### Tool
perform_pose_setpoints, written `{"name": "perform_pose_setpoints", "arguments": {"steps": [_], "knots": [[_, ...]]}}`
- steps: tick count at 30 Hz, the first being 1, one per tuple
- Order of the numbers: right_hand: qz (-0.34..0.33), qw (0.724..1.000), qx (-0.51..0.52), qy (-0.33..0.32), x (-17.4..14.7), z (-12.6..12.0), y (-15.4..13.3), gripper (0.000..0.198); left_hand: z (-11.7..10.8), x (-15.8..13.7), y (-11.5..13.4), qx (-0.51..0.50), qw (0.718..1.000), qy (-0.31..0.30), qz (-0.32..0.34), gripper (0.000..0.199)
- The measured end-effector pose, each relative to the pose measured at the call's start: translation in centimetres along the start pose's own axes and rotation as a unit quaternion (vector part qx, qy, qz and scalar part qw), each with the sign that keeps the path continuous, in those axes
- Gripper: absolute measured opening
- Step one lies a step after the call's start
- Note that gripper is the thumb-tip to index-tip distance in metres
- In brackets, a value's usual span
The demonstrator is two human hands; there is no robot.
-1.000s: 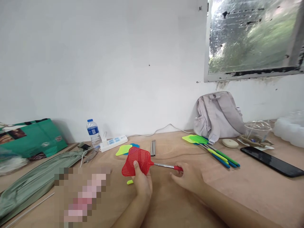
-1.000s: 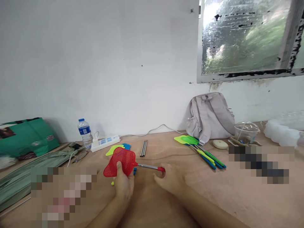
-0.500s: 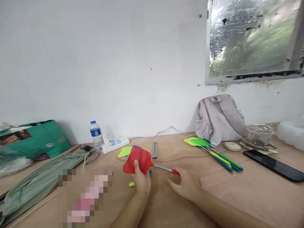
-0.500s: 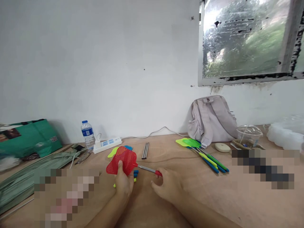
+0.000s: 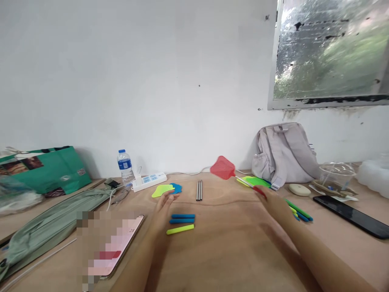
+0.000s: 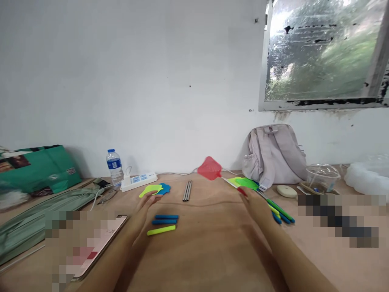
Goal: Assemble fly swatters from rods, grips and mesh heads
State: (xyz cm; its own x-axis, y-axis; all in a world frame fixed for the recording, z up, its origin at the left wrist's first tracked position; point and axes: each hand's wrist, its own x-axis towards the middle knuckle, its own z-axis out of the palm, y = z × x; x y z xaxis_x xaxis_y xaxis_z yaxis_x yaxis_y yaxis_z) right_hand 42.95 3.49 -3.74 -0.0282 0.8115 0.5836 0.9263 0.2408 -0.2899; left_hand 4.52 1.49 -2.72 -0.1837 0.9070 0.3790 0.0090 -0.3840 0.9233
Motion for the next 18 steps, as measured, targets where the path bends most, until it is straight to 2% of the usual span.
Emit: {"name": "perform_pose_setpoints", "arguments": {"steps": [3,6,9,12,18], "knots": [[0.095,0.990,-0.104,-0.027,0.2,-1.1,5.0,0.034,-0.4,-0.1,-0.3,0.138,0.990,0.040,0.007,0.032],[0.177,0.968,-0.162,-0.072,-0.3,-1.5,7.7,0.036,-0.2,-0.5,-0.1,0.245,0.969,0.028,0.012,0.028],[0.206,0.961,-0.165,-0.089,-0.7,-1.1,7.8,0.036,0.0,-0.7,0.1,0.310,0.950,0.021,0.016,0.025],[0.206,0.957,-0.183,-0.093,-0.7,-0.6,6.9,0.037,0.0,-0.6,-0.1,0.343,0.939,0.024,0.020,0.024],[0.205,0.956,-0.180,-0.113,-0.6,-0.2,7.0,0.039,-0.3,-0.4,-0.3,0.342,0.939,0.041,-0.007,0.023]]}}
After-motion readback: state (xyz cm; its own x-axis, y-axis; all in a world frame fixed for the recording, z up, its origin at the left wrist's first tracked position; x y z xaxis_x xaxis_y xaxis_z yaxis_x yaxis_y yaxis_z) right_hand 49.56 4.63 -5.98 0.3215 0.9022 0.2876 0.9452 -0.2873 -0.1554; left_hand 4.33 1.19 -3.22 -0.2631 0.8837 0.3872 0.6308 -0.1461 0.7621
